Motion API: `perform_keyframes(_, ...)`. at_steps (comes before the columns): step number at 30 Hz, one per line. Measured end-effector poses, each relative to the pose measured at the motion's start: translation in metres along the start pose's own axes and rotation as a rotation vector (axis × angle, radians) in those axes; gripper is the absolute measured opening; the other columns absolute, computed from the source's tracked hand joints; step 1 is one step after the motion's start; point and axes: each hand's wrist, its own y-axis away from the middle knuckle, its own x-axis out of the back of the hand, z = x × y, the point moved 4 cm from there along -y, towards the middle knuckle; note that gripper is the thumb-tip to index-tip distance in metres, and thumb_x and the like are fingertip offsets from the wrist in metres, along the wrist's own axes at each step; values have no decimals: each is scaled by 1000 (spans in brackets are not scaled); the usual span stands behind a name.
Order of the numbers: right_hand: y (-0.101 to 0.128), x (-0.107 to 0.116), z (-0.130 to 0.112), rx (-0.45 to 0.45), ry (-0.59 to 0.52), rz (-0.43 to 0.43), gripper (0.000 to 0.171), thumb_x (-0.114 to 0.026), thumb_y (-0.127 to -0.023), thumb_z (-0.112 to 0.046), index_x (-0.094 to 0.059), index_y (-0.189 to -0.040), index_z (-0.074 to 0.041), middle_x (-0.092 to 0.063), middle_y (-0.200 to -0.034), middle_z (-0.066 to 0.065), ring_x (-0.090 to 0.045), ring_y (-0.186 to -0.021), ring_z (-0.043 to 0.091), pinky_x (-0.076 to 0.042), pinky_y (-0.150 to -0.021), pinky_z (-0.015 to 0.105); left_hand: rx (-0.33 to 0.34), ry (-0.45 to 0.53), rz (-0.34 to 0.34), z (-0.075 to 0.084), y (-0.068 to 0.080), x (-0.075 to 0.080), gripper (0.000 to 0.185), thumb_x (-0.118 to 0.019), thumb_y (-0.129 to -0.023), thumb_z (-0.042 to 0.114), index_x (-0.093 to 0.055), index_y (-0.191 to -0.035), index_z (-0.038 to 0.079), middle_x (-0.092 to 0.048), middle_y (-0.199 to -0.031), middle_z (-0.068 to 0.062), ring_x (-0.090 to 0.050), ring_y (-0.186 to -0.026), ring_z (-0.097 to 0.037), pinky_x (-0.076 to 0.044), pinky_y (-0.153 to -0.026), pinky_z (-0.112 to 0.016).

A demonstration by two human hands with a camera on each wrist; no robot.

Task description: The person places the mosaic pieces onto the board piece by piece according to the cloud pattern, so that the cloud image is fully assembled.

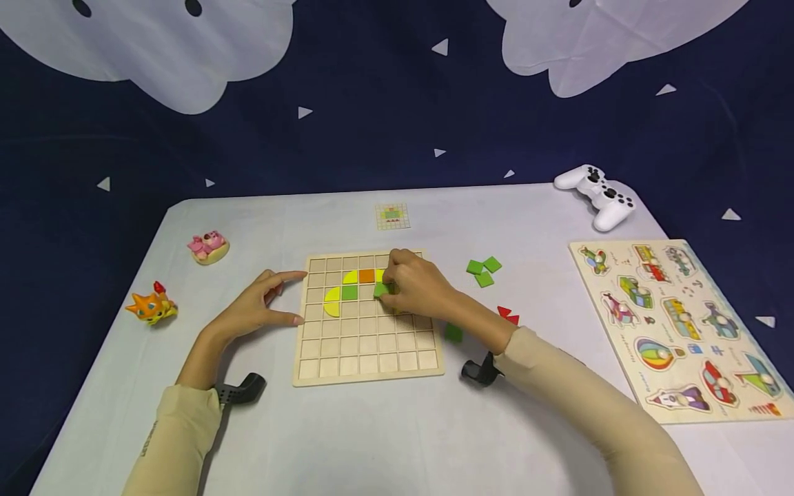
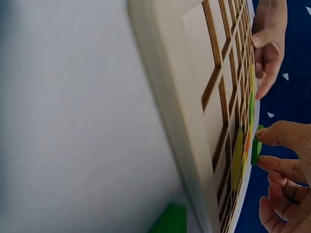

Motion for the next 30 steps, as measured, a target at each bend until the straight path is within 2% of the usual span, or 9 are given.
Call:
perform_keyframes(9, -10, -14, -7, 68, -19, 16, 19, -79, -83, -17, -77, -95, -3, -57, -89, 4, -49, -80, 15, -46, -68, 27, 6, 4, -8, 1, -2, -2, 84, -91, -69, 26, -52, -144, 17, -34, -96, -7, -36, -93, -22, -32, -80, -39)
perform_keyframes(19, -16, -17, -10, -8, -95, -3, 15, -79, -84, -13, -77, -94, -2, -57, -87, 3, -51, -77, 14, -47, -70, 27, 5, -5, -4, 1, -1, 0, 84, -90, -70, 27, -52, -144, 18, -35, -96, -8, -36, -93, -22, -32, -80, -39)
perform_keyframes(23, -15, -19, -11, -31, -71, -19, 17, -79, -85, -15, -77, -97, -3, -56, -85, 3, -48, -74, 13, -44, -64, 25, 3, -2, -3, 0, 0, 0, 83, -90, -70, 26, -53, -144, 17, -35, -95, -8, -36, -92, -22, -31, -80, -39)
perform_keyframes(30, -4, -11, -13, 9, 10, 22, 25, -78, -87, -20, -76, -105, -4, -57, -92, 5, -51, -77, 15, -47, -66, 26, -6, 2, 3, 0, 0, 1, 83, -91, -70, 25, -53, -143, 16, -34, -95, -7, -35, -92, -22, -31, -79, -38)
